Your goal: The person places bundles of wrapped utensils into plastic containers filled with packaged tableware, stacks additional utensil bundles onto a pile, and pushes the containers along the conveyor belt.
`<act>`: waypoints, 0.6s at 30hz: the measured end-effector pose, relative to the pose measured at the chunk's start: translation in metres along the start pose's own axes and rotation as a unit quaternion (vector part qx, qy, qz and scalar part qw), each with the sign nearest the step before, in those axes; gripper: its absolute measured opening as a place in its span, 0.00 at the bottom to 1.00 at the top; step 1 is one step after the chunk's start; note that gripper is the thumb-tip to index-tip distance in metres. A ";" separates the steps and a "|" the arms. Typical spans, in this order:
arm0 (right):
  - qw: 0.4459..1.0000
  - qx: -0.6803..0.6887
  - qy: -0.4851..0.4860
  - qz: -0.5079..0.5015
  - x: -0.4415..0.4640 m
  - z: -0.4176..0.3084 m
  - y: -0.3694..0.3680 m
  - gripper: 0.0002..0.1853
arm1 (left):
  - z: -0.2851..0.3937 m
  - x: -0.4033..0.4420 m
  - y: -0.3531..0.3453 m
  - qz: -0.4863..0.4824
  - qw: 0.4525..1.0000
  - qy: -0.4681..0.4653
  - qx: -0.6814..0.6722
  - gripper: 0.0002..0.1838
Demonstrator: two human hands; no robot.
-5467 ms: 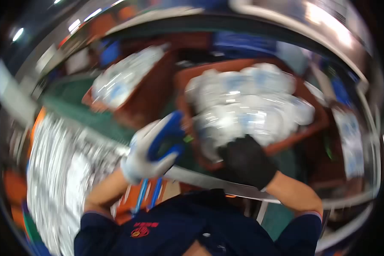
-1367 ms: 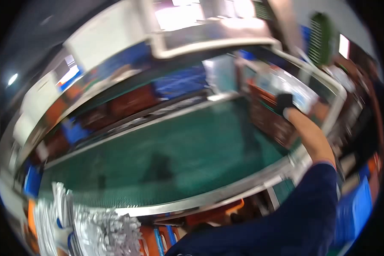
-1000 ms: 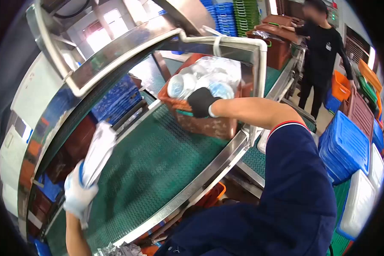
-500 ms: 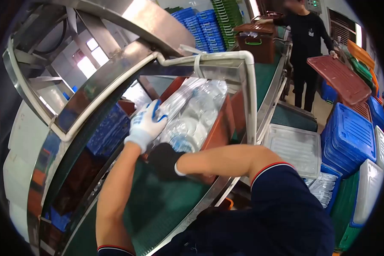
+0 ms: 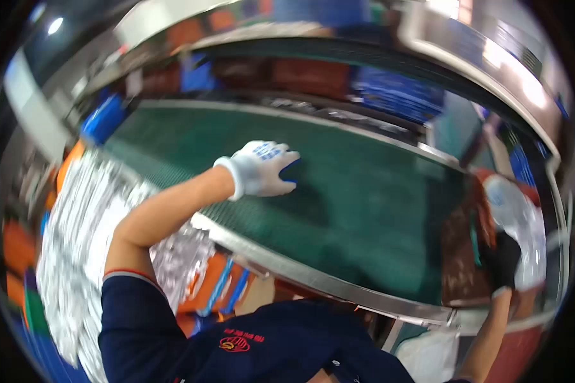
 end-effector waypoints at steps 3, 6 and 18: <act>0.992 -0.031 -0.035 0.114 0.007 -0.038 0.042 0.21 | -0.053 -0.051 -0.017 -0.046 0.994 0.094 -0.033 0.34; 0.991 -0.018 0.016 0.131 0.014 -0.078 0.019 0.21 | -0.106 -0.129 -0.018 0.046 0.982 0.174 -0.050 0.32; 0.897 0.305 0.313 -0.067 -0.139 -0.400 -0.148 0.30 | -0.342 -0.487 -0.116 0.021 0.739 0.673 -0.035 0.40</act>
Point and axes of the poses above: each hand's wrist, its own x-axis towards the middle knuckle, its own y-axis out of the back of the hand, z = x × y, the point moved 10 cm from there along x, towards the middle knuckle, and after that the axes turned 9 degrees about -z, right-handed, at the moved point
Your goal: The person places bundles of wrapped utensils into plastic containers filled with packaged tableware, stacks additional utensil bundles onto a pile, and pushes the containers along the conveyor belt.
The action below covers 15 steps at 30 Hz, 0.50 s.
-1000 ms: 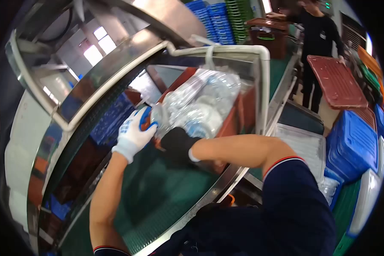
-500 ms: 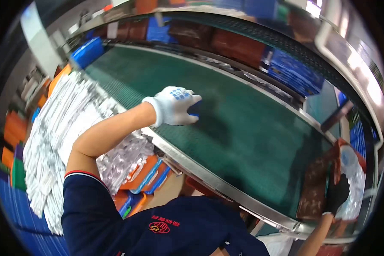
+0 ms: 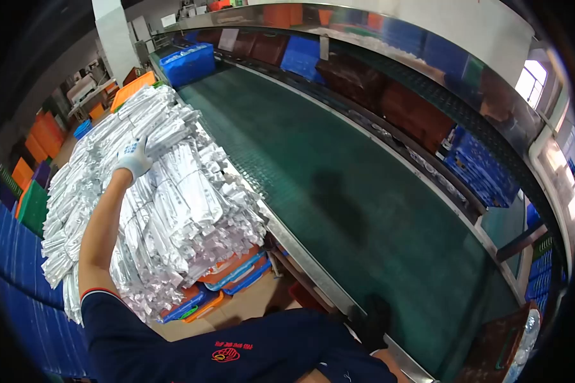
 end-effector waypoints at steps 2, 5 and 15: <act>0.996 -0.060 0.036 -0.053 -0.003 -0.019 -0.020 0.31 | -0.038 0.025 -0.033 -0.046 0.996 0.014 -0.077 0.45; 1.000 -0.008 -0.008 -0.014 0.001 -0.011 -0.019 0.32 | -0.059 0.038 -0.051 -0.063 0.982 0.022 -0.178 0.53; 0.998 -0.020 -0.006 -0.057 0.006 -0.012 -0.030 0.32 | -0.018 0.004 -0.013 0.014 0.999 -0.049 0.005 0.41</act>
Point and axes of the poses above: each hand's wrist, its own x-axis towards the middle knuckle, its own y-axis out of the back of the hand, z = x × y, the point moved 10 cm from there along x, towards the middle knuckle, and after that the axes turned 9 degrees about -z, right-handed, at the moved point
